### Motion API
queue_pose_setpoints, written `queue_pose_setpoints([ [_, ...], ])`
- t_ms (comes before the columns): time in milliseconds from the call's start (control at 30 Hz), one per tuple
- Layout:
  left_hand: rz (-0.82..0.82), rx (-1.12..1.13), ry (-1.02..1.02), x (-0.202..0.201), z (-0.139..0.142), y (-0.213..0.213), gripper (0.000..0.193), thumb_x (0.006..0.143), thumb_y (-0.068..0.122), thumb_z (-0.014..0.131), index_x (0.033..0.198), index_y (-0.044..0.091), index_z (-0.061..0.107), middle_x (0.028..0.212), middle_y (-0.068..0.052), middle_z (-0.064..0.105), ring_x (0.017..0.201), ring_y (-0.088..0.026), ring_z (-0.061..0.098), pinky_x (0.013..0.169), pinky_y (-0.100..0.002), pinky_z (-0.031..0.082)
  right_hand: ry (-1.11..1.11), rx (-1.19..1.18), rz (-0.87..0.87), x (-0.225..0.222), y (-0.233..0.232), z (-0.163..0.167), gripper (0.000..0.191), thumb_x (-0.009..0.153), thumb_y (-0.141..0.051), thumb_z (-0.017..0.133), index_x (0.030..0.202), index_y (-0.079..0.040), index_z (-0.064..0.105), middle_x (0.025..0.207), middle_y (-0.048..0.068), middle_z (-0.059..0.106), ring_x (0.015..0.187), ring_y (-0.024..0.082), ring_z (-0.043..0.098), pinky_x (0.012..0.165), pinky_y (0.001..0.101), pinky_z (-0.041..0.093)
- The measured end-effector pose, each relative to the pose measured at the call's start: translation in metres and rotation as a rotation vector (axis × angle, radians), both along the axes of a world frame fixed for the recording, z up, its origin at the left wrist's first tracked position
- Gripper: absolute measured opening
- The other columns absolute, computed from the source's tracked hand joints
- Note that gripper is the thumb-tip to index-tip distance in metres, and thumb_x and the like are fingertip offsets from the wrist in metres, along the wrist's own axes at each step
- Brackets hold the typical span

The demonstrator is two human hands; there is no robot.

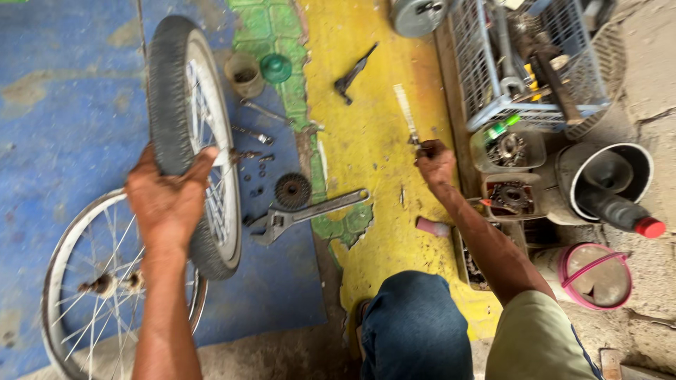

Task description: The person removes the axle from a bicycle wheel using a wrench, then places the wheel aside. They pick up a second wheel with a tire and cassette, and use a wrench to tighten the axle nuts on both sides. The person spins the wheel to check alignment and continues tightening the nuts.

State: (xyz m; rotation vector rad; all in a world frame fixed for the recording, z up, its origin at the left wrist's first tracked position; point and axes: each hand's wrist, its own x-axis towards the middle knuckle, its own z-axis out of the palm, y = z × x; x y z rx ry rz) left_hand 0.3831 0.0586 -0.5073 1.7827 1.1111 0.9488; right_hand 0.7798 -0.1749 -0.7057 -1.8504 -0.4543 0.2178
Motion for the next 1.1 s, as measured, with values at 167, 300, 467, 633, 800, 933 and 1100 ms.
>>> queue_pose_setpoints([
  [167, 0.067, -0.163, 0.036, 0.002, 0.019, 0.002, 0.025, 0.09, 0.017, 0.084, 0.105, 0.002, 0.07, 0.083, -0.008, 0.073, 0.061, -0.009, 0.066, 0.049, -0.028, 0.052, -0.102, 0.04, -0.163, 0.083, -0.039, 0.032, 0.014, 0.097, 0.006, 0.055, 0.099, 0.0, 0.068, 0.089, 0.011, 0.074, 0.069, 0.014, 0.069, 0.059, 0.0283, 0.06],
  [300, 0.065, -0.175, -0.036, 0.004, 0.025, 0.004, 0.024, 0.09, 0.015, 0.082, 0.107, 0.003, 0.07, 0.086, -0.006, 0.073, 0.061, -0.008, 0.066, 0.047, -0.025, 0.052, -0.529, -0.297, -0.237, 0.151, -0.064, 0.06, 0.009, 0.092, 0.004, 0.067, 0.1, 0.003, 0.071, 0.093, 0.017, 0.074, 0.072, 0.021, 0.068, 0.064, 0.0309, 0.057],
  [467, 0.09, -0.201, -0.064, 0.005, 0.023, 0.007, 0.026, 0.09, 0.015, 0.083, 0.107, 0.001, 0.069, 0.086, -0.006, 0.073, 0.06, -0.009, 0.065, 0.047, -0.025, 0.052, -0.303, -0.627, -0.32, 0.195, -0.069, 0.078, 0.021, 0.083, 0.003, 0.063, 0.102, 0.0, 0.073, 0.097, 0.017, 0.073, 0.068, 0.024, 0.065, 0.063, 0.0399, 0.059],
  [633, 0.107, -0.188, -0.047, 0.004, 0.023, 0.008, 0.027, 0.089, 0.015, 0.084, 0.107, 0.001, 0.07, 0.085, -0.006, 0.074, 0.06, -0.009, 0.065, 0.047, -0.025, 0.052, -0.742, -0.592, -0.404, 0.194, -0.055, 0.077, 0.019, 0.068, 0.0, 0.083, 0.087, 0.0, 0.079, 0.09, 0.017, 0.075, 0.081, 0.031, 0.063, 0.066, 0.041, 0.056],
  [800, 0.116, -0.206, -0.04, 0.003, 0.026, 0.01, 0.027, 0.088, 0.016, 0.084, 0.107, 0.002, 0.07, 0.085, -0.006, 0.074, 0.06, -0.009, 0.066, 0.046, -0.026, 0.052, -0.222, -0.464, -0.218, 0.175, -0.024, 0.065, 0.02, 0.089, -0.001, 0.068, 0.106, -0.004, 0.077, 0.099, 0.012, 0.077, 0.071, 0.021, 0.068, 0.059, 0.034, 0.056],
  [933, 0.114, -0.201, -0.062, 0.004, 0.026, 0.01, 0.026, 0.088, 0.015, 0.083, 0.106, 0.002, 0.07, 0.086, -0.006, 0.074, 0.06, -0.009, 0.066, 0.047, -0.026, 0.054, -0.18, -0.525, -0.215, 0.149, -0.007, 0.045, 0.028, 0.083, 0.005, 0.065, 0.106, -0.007, 0.075, 0.102, 0.014, 0.074, 0.068, 0.017, 0.071, 0.059, 0.0281, 0.065],
  [1100, 0.115, -0.194, -0.029, 0.003, 0.027, 0.009, 0.026, 0.089, 0.015, 0.084, 0.106, 0.002, 0.071, 0.085, -0.007, 0.074, 0.061, -0.009, 0.066, 0.046, -0.026, 0.053, -0.287, -0.597, -0.187, 0.141, -0.008, 0.042, 0.026, 0.085, 0.002, 0.069, 0.108, -0.006, 0.076, 0.105, 0.015, 0.075, 0.073, 0.02, 0.07, 0.065, 0.0341, 0.062],
])
